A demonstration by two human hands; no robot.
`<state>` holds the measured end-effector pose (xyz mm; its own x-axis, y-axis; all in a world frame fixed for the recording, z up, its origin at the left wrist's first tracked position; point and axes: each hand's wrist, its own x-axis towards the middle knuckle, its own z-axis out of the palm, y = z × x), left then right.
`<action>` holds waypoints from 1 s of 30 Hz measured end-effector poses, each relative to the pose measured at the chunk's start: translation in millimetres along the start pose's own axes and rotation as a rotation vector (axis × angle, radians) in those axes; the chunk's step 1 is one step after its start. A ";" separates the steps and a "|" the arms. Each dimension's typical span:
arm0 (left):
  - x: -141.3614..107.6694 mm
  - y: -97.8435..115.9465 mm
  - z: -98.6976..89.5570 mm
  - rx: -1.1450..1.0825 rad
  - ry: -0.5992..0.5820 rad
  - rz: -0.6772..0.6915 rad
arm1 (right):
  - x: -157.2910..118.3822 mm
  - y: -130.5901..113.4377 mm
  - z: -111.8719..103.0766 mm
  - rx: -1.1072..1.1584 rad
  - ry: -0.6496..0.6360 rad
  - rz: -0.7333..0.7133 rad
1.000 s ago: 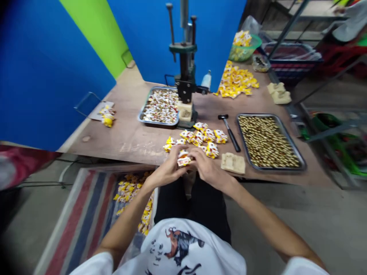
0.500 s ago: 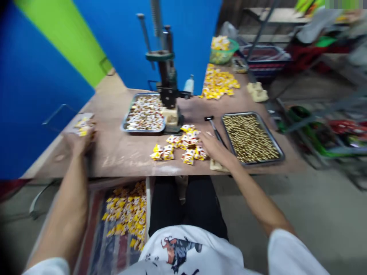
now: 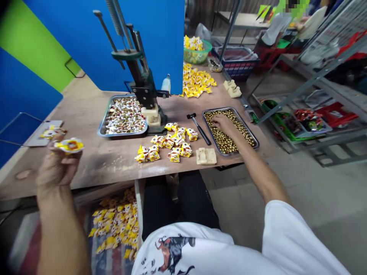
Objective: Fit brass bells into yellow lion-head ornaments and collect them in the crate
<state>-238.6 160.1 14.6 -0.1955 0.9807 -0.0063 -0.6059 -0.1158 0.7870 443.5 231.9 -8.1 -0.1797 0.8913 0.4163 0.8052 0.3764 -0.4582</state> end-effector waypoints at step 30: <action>-146.9 -79.9 105.2 0.344 -0.914 -0.230 | -97.6 -293.5 53.9 0.854 -0.336 -0.299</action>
<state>-80.3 41.9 17.5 0.6532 0.7349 0.1821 -0.2705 0.0019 0.9627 194.3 48.1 43.4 -0.5700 0.7045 0.4228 0.0414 0.5386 -0.8416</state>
